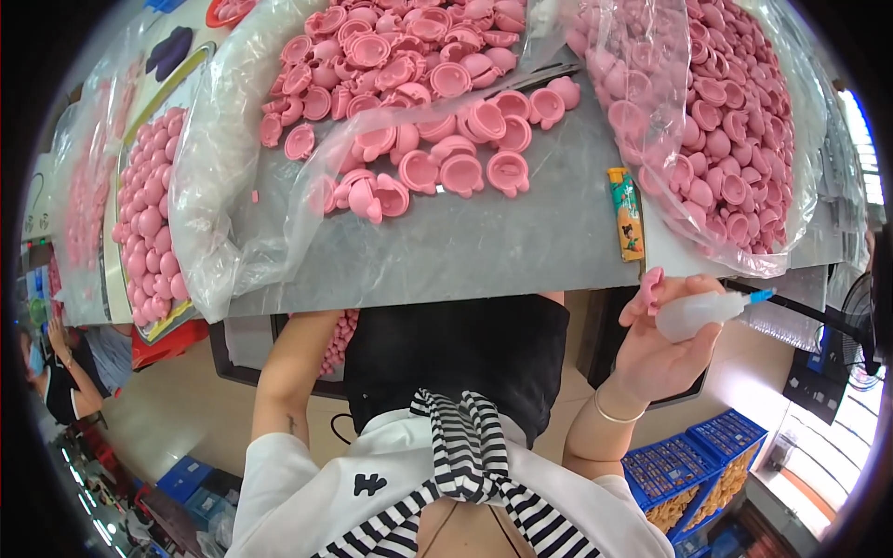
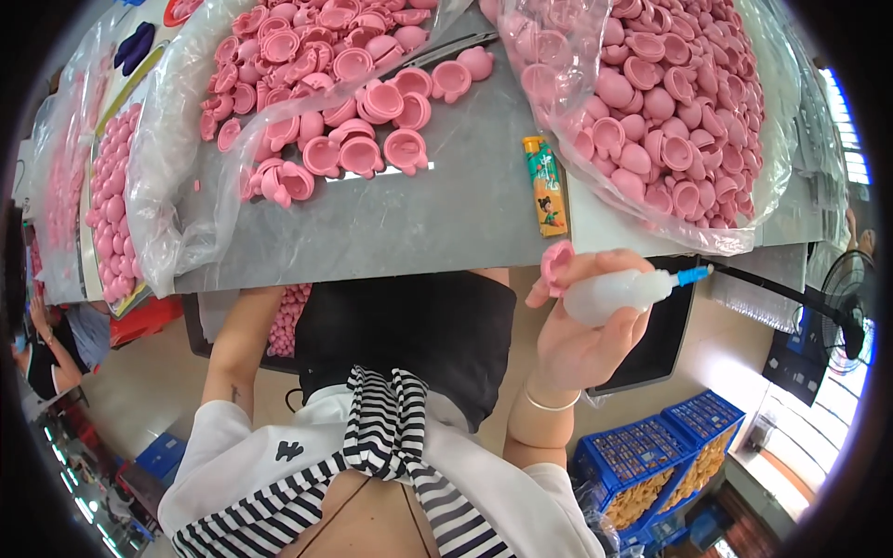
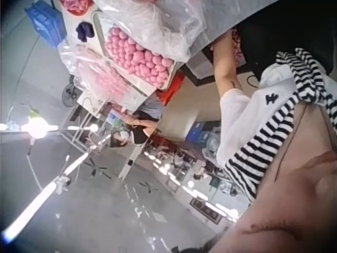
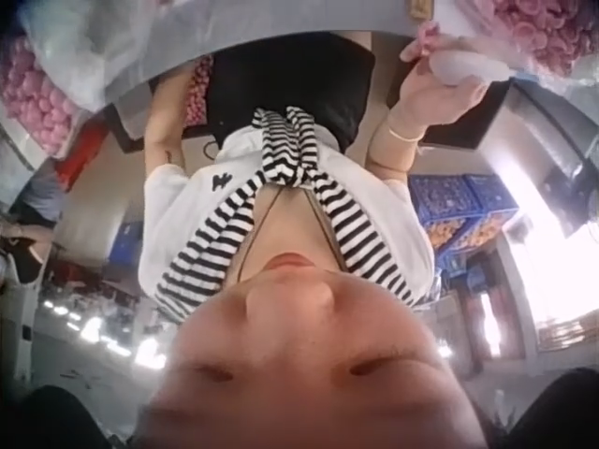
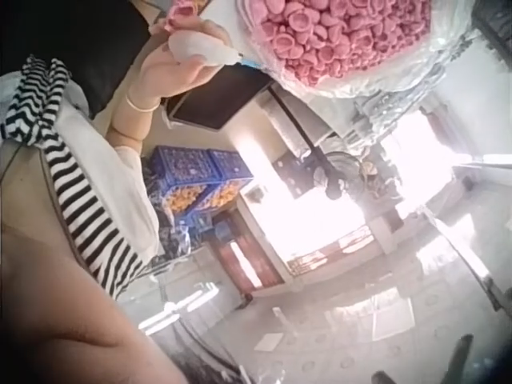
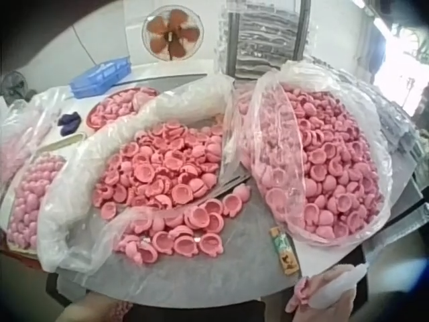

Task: Gluing and joining small pink plastic components on a factory assembly line.

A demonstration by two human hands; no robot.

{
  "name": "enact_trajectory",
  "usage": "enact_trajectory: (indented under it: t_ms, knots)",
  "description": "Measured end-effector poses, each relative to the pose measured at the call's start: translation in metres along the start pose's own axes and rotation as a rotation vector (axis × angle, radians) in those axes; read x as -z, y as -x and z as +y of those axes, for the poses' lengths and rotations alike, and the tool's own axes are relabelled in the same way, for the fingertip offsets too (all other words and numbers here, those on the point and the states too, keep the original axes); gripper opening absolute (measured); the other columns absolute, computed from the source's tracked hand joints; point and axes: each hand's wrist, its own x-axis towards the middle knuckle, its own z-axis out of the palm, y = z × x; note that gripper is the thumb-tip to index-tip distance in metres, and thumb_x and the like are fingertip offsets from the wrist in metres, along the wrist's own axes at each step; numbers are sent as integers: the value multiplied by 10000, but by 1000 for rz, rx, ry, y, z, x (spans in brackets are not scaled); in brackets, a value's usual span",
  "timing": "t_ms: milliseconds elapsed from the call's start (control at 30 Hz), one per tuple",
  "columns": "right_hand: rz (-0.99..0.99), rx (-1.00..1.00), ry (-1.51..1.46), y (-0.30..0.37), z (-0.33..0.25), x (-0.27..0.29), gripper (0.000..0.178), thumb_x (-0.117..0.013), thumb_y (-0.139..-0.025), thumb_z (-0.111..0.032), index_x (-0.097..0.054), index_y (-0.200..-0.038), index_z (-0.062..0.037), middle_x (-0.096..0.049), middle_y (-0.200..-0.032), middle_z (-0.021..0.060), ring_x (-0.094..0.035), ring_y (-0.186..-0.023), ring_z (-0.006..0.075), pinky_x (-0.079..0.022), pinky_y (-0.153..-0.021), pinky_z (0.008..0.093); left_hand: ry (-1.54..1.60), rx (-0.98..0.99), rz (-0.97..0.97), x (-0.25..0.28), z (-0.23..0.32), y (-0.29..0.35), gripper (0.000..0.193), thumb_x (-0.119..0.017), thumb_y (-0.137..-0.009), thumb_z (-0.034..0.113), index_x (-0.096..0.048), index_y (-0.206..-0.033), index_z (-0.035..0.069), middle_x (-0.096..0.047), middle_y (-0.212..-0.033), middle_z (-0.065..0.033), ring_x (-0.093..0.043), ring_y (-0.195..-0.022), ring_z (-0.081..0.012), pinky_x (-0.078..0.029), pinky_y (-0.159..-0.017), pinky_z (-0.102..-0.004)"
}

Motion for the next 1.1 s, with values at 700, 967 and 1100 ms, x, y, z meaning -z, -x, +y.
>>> enact_trajectory:
  t_ms: [700,967,1100]
  knots:
    - [-216,-220,-39,13,12,-57,526,-519,-836,-421,-350,-1105,-2,-567,-691,114,-551,-585,170,-416,-509,230,1267,-576,376,-9,112,52,442,-582,-834,165,-369,-1173,-22,-494,-1143,-266,-587,-858,-202,-479,-773,-298]
    - [-337,90,-57,-1,23,-49,416,-615,-768,-291,-448,-1006,6,-505,-701,66,-348,-479,104,-251,-421,229,1457,-567,180,0,104,50,405,-485,-837,-34,-369,-1225,-45,-424,-1258,-181,-507,-1051,-187,-449,-872,-340]
    - [-359,283,149,-4,17,-49,526,-595,-771,-465,-508,-935,27,-460,-697,31,-336,-493,101,-236,-424,232,1459,-634,144,-1,99,47,431,-501,-824,-47,-368,-1234,-52,-464,-1225,-181,-507,-1063,-194,-429,-890,-332]
